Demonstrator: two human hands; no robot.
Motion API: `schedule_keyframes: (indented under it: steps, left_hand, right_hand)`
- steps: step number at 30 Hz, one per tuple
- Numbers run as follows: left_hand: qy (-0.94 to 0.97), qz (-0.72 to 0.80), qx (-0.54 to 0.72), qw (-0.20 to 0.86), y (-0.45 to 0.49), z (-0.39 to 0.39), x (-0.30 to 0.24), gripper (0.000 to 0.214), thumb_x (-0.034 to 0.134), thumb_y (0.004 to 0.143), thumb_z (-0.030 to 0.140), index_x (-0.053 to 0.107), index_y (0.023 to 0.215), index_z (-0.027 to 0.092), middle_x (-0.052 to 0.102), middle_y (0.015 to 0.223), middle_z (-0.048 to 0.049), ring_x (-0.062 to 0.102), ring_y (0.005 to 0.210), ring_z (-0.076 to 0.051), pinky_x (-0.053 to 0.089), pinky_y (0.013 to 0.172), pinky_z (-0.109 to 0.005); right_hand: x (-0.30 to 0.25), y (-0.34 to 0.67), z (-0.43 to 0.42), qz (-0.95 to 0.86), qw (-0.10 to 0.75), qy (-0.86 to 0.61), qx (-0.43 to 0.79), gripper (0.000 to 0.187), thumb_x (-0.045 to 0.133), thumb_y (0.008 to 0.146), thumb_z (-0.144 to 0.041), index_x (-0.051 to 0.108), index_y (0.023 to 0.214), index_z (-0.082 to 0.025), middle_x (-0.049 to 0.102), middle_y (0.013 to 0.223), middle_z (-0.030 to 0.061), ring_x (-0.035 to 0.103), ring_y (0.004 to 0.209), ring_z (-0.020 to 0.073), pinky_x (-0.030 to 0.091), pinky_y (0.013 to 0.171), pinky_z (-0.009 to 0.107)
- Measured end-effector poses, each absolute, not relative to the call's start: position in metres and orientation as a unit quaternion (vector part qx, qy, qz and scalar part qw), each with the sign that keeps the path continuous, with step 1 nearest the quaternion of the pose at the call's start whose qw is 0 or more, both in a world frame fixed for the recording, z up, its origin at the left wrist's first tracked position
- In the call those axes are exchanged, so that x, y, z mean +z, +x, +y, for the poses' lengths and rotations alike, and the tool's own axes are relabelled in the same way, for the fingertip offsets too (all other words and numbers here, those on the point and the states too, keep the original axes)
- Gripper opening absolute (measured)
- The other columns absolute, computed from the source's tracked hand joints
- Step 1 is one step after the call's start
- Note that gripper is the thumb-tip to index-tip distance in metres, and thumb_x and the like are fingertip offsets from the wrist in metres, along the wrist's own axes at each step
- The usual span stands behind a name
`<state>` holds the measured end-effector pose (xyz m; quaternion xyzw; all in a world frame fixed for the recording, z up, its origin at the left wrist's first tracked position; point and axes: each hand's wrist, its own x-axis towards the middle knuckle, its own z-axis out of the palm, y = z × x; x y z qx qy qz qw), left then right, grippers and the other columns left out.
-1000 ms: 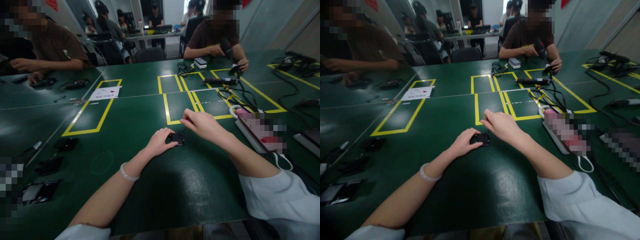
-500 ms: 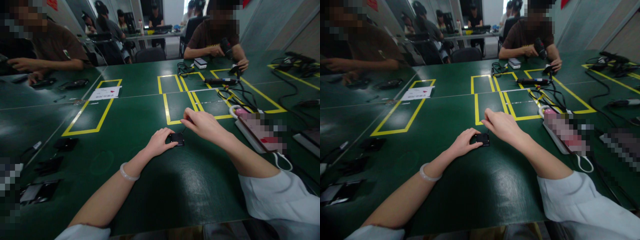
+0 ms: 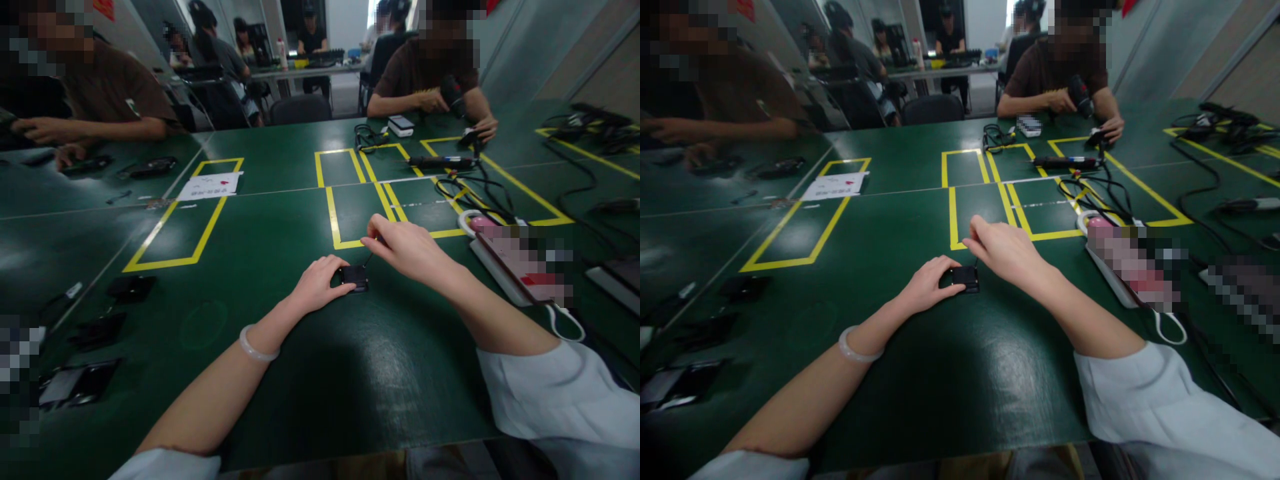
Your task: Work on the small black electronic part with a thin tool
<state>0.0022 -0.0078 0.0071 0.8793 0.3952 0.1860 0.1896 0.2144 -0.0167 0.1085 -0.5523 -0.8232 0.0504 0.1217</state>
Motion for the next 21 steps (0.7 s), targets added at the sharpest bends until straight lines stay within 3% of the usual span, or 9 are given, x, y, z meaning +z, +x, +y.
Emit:
schedule_keyframes:
  steps: [9, 15, 21]
  left_hand:
    - [0.879, 0.396, 0.185, 0.191, 0.0022, -0.0073, 0.0058, 0.035, 0.058, 0.087, 0.05, 0.056, 0.107, 0.021, 0.061, 0.103, -0.0054, 0.057, 0.095, -0.024, 0.045, 0.084, -0.037]
    - [0.879, 0.398, 0.185, 0.189, 0.0024, -0.0072, 0.0054, 0.034, 0.058, 0.087, 0.049, 0.055, 0.106, 0.021, 0.06, 0.103, -0.0051, 0.057, 0.095, -0.024, 0.045, 0.084, -0.037]
    - [0.879, 0.396, 0.184, 0.19, 0.003, -0.0073, 0.0071, 0.034, 0.059, 0.087, 0.049, 0.056, 0.107, 0.021, 0.06, 0.103, -0.0051, 0.057, 0.095, -0.023, 0.046, 0.083, -0.037]
  right_hand:
    - [0.1057, 0.2161, -0.0157, -0.823, 0.118, -0.554, 0.046, 0.018, 0.041, 0.09, -0.027, 0.05, 0.105, -0.021, 0.067, 0.081, 0.0029, 0.057, 0.067, 0.0172, 0.027, 0.056, 0.027]
    - [0.1088, 0.2135, -0.0174, -0.82, 0.117, -0.559, 0.048, 0.019, 0.041, 0.094, -0.036, 0.049, 0.102, -0.021, 0.068, 0.083, 0.004, 0.059, 0.071, 0.0185, 0.027, 0.055, 0.027]
    - [0.1068, 0.2141, -0.0169, -0.825, 0.119, -0.552, 0.041, 0.016, 0.04, 0.092, -0.028, 0.048, 0.104, -0.02, 0.068, 0.086, 0.0035, 0.06, 0.071, 0.0182, 0.028, 0.056, 0.027]
